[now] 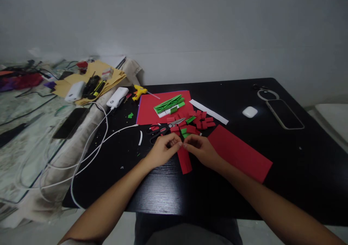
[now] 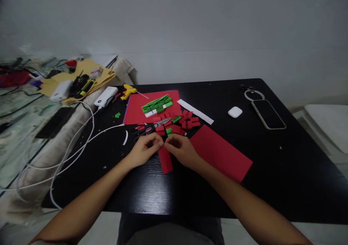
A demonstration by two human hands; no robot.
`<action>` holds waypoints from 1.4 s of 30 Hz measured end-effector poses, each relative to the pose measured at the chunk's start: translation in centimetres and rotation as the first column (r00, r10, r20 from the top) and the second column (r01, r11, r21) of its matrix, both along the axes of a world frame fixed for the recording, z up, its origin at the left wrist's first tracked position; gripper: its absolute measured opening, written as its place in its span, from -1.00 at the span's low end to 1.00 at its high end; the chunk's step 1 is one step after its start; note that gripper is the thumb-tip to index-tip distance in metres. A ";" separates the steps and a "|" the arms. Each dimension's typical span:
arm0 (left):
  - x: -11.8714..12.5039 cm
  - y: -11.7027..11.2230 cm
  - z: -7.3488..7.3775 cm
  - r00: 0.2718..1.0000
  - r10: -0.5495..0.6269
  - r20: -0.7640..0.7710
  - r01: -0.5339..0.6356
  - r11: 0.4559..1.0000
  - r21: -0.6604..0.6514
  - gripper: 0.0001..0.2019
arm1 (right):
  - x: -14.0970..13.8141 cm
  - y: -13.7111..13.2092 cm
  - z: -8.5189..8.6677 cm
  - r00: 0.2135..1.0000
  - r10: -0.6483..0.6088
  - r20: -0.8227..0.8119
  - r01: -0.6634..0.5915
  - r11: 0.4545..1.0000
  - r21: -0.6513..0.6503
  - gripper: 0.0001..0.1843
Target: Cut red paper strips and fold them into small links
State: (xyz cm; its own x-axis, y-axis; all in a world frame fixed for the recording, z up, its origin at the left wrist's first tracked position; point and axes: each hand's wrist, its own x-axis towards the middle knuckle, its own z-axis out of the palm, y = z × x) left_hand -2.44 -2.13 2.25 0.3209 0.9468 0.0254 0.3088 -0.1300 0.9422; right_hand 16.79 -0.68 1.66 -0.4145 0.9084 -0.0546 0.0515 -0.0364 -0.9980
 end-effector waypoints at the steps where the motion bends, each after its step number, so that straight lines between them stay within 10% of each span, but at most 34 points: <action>1: 0.0 0.0 -0.1 1.000 0.006 0.008 -0.006 1.000 -0.008 -0.76 | 0.0 0.0 -0.1 1.000 -0.005 0.002 0.005 1.000 0.002 -0.80; 42: 0.1 0.4 -0.7 0.979 0.071 0.190 -0.061 0.996 -0.059 -0.81 | 0.2 0.3 0.0 0.982 -0.140 -0.129 0.124 0.985 -0.124 -0.79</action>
